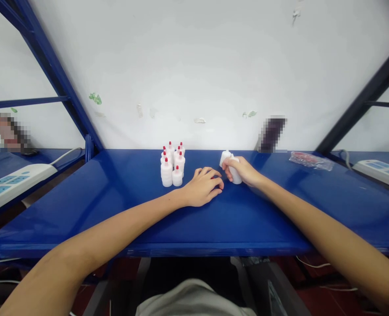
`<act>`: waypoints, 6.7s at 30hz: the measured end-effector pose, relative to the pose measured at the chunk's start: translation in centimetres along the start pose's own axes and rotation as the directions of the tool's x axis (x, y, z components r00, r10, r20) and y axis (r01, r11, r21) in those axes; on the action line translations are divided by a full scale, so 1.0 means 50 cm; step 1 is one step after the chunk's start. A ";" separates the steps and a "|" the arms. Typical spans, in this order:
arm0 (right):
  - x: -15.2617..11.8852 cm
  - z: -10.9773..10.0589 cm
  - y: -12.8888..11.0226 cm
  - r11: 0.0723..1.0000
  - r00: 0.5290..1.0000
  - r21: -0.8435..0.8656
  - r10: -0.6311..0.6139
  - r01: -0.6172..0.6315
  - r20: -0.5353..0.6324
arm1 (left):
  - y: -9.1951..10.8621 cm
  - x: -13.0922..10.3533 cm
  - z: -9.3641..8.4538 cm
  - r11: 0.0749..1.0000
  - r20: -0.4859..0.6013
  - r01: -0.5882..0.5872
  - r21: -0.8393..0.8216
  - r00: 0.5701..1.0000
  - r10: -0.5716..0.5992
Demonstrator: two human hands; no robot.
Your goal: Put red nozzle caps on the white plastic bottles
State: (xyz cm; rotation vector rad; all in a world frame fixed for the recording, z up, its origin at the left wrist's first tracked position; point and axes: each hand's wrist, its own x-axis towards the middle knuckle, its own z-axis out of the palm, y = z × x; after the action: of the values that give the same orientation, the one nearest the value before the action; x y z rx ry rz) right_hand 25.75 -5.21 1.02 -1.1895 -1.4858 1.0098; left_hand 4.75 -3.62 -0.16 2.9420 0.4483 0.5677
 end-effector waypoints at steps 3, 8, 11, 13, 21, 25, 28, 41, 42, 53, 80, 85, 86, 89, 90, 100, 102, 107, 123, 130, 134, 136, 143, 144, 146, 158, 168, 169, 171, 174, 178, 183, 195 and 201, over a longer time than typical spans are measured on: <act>-0.004 0.002 -0.009 0.998 1.000 -0.054 -0.015 0.016 0.020 | -0.003 0.001 0.001 0.999 -0.009 0.007 -0.036 1.000 -0.007; -0.013 0.002 -0.022 0.959 0.996 -0.267 -0.080 0.091 0.049 | 0.001 0.001 0.004 0.997 -0.132 -0.042 -0.067 0.991 0.033; -0.016 -0.003 -0.022 0.905 0.994 -0.412 -0.090 0.106 0.058 | 0.001 0.003 0.012 0.987 -0.249 -0.038 -0.158 0.968 -0.002; -0.016 -0.005 -0.021 0.826 0.987 -0.541 -0.126 0.161 0.101 | -0.001 0.006 0.016 0.963 -0.342 -0.020 -0.267 0.937 -0.076; -0.027 0.007 -0.034 0.546 0.980 -0.816 -0.056 0.191 0.192 | -0.010 0.012 0.016 0.932 -0.498 0.013 -0.362 0.842 -0.205; -0.031 0.010 -0.038 0.515 0.979 -0.835 -0.045 0.195 0.200 | -0.010 0.011 0.018 0.941 -0.470 -0.010 -0.338 0.868 -0.159; -0.032 0.008 -0.035 0.528 0.976 -0.824 -0.047 0.205 0.212 | -0.008 0.011 0.016 0.934 -0.443 -0.019 -0.358 0.884 -0.151; -0.036 0.005 -0.042 0.735 0.942 -0.625 -0.054 0.262 0.331 | 0.001 0.001 0.006 0.956 -0.292 -0.005 -0.292 0.953 -0.084; -0.035 0.007 -0.040 0.716 0.946 -0.647 -0.058 0.262 0.320 | 0.001 0.000 0.006 0.963 -0.289 -0.007 -0.269 0.954 -0.074; -0.035 0.019 -0.029 0.655 0.947 -0.689 -0.152 0.312 0.284 | 0.004 -0.001 0.004 0.982 -0.309 -0.092 -0.163 0.950 0.038; -0.034 0.005 -0.017 0.909 0.960 -0.321 -0.216 0.264 0.179 | -0.013 0.002 -0.033 0.972 -0.495 -0.112 0.206 0.845 0.202; -0.029 0.003 -0.018 0.855 0.961 -0.439 -0.233 0.277 0.152 | -0.045 -0.009 -0.110 0.913 -0.500 -0.141 0.382 0.800 0.332; -0.028 0.003 -0.018 0.854 0.961 -0.442 -0.230 0.275 0.153 | -0.053 -0.012 -0.125 0.907 -0.509 -0.140 0.398 0.789 0.345; -0.027 0.002 -0.016 0.864 0.965 -0.432 -0.215 0.259 0.150 | -0.076 -0.022 -0.166 0.891 -0.534 -0.124 0.437 0.761 0.368; -0.027 0.001 -0.015 0.869 0.967 -0.426 -0.211 0.253 0.146 | -0.082 -0.024 -0.177 0.889 -0.532 -0.116 0.442 0.764 0.364; -0.028 -0.002 -0.021 0.837 0.960 -0.473 -0.212 0.274 0.183 | -0.114 -0.043 -0.237 0.884 -0.323 -0.094 0.458 0.909 0.265; -0.028 -0.002 -0.022 0.829 0.961 -0.490 -0.206 0.271 0.184 | -0.118 -0.046 -0.233 0.870 -0.288 -0.101 0.482 0.920 0.266; -0.027 -0.005 -0.018 0.816 0.963 -0.514 -0.193 0.265 0.190 | -0.128 -0.050 -0.224 0.871 -0.260 -0.112 0.478 0.929 0.263; -0.028 -0.004 -0.020 0.792 0.963 -0.551 -0.186 0.264 0.194 | -0.114 -0.040 -0.207 0.882 -0.454 -0.037 0.470 0.846 0.278; -0.028 -0.004 -0.020 0.768 0.963 -0.581 -0.196 0.268 0.185 | 0.052 -0.031 -0.079 0.874 -0.189 0.159 0.459 0.979 -0.079; -0.029 -0.005 -0.020 0.744 0.962 -0.610 -0.193 0.271 0.192 | 0.096 -0.040 -0.039 0.831 0.002 0.282 0.479 0.947 -0.322; -0.029 -0.006 -0.020 0.727 0.961 -0.629 -0.195 0.276 0.197 | 0.095 -0.040 -0.042 0.812 0.035 0.324 0.485 0.921 -0.388; -0.027 -0.005 -0.021 0.711 0.964 -0.651 -0.183 0.266 0.193 | 0.086 -0.032 -0.053 0.763 0.094 0.402 0.506 0.853 -0.513; -0.027 -0.005 -0.021 0.711 0.963 -0.651 -0.183 0.267 0.196 | 0.087 -0.032 -0.053 0.760 0.096 0.400 0.513 0.853 -0.513; -0.027 -0.005 -0.022 0.709 0.961 -0.650 -0.184 0.274 0.205 | 0.088 -0.033 -0.052 0.760 0.098 0.390 0.519 0.857 -0.506; -0.028 -0.005 -0.023 0.701 0.960 -0.657 -0.183 0.277 0.211 | 0.091 -0.034 -0.056 0.770 0.067 0.411 0.487 0.862 -0.502; -0.027 -0.004 -0.023 0.679 0.961 -0.680 -0.176 0.276 0.214 | 0.098 -0.026 -0.053 0.807 0.107 0.396 0.438 0.869 -0.484; -0.027 -0.004 -0.023 0.680 0.961 -0.681 -0.174 0.274 0.214 | 0.099 -0.026 -0.055 0.815 0.124 0.380 0.437 0.872 -0.473; -0.027 -0.005 -0.022 0.679 0.962 -0.683 -0.169 0.270 0.212 | 0.101 -0.027 -0.059 0.834 0.164 0.343 0.433 0.879 -0.447; -0.027 -0.006 -0.022 0.676 0.963 -0.686 -0.167 0.268 0.211 | 0.109 -0.029 -0.062 0.856 0.171 0.294 0.426 0.902 -0.395; -0.028 -0.005 -0.023 0.718 0.961 -0.640 -0.179 0.273 0.209 | 0.115 -0.031 -0.055 0.886 0.116 0.196 0.421 0.957 -0.267; -0.023 0.004 -0.020 0.954 0.991 -0.273 -0.109 0.125 0.073 | 0.075 -0.028 -0.040 0.896 0.065 -0.019 0.444 0.998 -0.011; -0.024 0.009 -0.020 0.982 0.995 -0.167 -0.072 0.083 0.071 | -0.011 -0.031 -0.019 0.923 -0.046 -0.344 0.172 0.933 0.356; -0.028 0.018 -0.034 0.977 0.990 -0.187 -0.080 0.101 0.118 | 0.017 -0.029 -0.012 0.977 -0.400 -0.164 -0.134 0.911 0.098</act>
State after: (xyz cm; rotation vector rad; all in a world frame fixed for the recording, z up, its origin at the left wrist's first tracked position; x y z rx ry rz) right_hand 24.64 -6.92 2.21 -1.2049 -1.7407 0.8972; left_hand 3.46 -4.86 0.05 2.7091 0.2206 1.1629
